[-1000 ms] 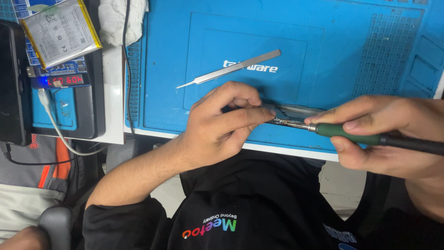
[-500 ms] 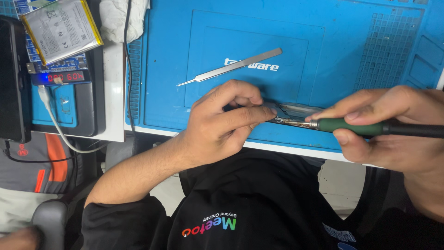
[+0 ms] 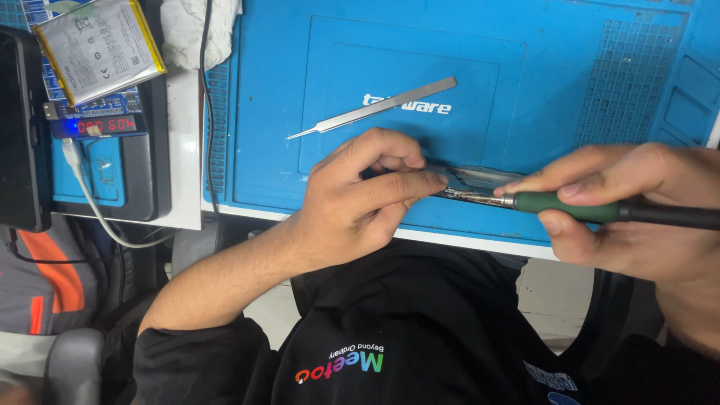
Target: The person solders components on a disassembled smartphone motherboard with a soldering iron, holding the board steady with one hand. They use tweezers to work on the board, reposition the phone frame, and apply liquid flux from a bottle onto the board while continuing to solder.
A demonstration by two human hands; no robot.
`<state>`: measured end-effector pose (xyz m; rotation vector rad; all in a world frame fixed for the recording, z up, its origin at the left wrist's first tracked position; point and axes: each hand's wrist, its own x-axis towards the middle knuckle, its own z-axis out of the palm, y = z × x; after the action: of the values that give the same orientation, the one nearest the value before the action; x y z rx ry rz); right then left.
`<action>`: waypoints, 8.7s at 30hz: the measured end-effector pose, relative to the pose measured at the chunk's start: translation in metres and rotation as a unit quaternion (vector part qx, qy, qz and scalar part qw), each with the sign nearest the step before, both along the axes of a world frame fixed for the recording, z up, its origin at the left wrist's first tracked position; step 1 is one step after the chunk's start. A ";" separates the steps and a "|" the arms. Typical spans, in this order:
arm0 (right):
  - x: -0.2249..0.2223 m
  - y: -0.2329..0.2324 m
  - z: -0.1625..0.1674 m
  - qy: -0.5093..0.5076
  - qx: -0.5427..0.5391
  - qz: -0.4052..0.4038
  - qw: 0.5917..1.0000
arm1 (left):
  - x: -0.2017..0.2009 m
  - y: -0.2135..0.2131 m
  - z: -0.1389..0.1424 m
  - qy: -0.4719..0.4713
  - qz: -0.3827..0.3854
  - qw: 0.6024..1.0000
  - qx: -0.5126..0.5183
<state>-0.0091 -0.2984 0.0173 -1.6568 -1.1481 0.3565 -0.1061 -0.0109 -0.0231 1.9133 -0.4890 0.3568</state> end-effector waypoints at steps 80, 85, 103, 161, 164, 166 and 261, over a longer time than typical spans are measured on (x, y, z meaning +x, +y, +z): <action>0.002 -0.010 -0.004 0.085 -0.036 -0.005 0.996 | 0.001 0.000 0.000 -0.010 0.003 1.000 0.020; 0.002 -0.007 -0.002 0.091 -0.040 -0.013 0.995 | 0.001 0.000 0.000 -0.014 0.000 1.000 0.015; 0.007 -0.008 -0.003 0.104 -0.046 0.000 0.994 | 0.001 0.001 0.000 -0.008 -0.003 1.000 0.012; -0.005 -0.018 -0.011 0.119 -0.045 -0.159 0.979 | 0.000 0.000 0.001 0.002 -0.002 1.000 0.007; -0.004 -0.011 -0.004 0.100 -0.059 -0.149 0.982 | 0.001 0.000 0.001 -0.003 -0.006 1.000 0.013; -0.004 -0.009 -0.001 0.092 -0.074 -0.154 0.981 | 0.001 0.000 0.001 -0.002 -0.005 1.000 0.015; 0.013 0.004 0.005 0.163 -0.030 -0.099 0.981 | 0.001 -0.001 0.004 -0.012 0.004 1.000 0.029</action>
<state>0.0036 -0.2945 0.0225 -1.6731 -0.7290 0.5168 -0.1048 -0.0123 -0.0187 1.9695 -0.5131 0.3736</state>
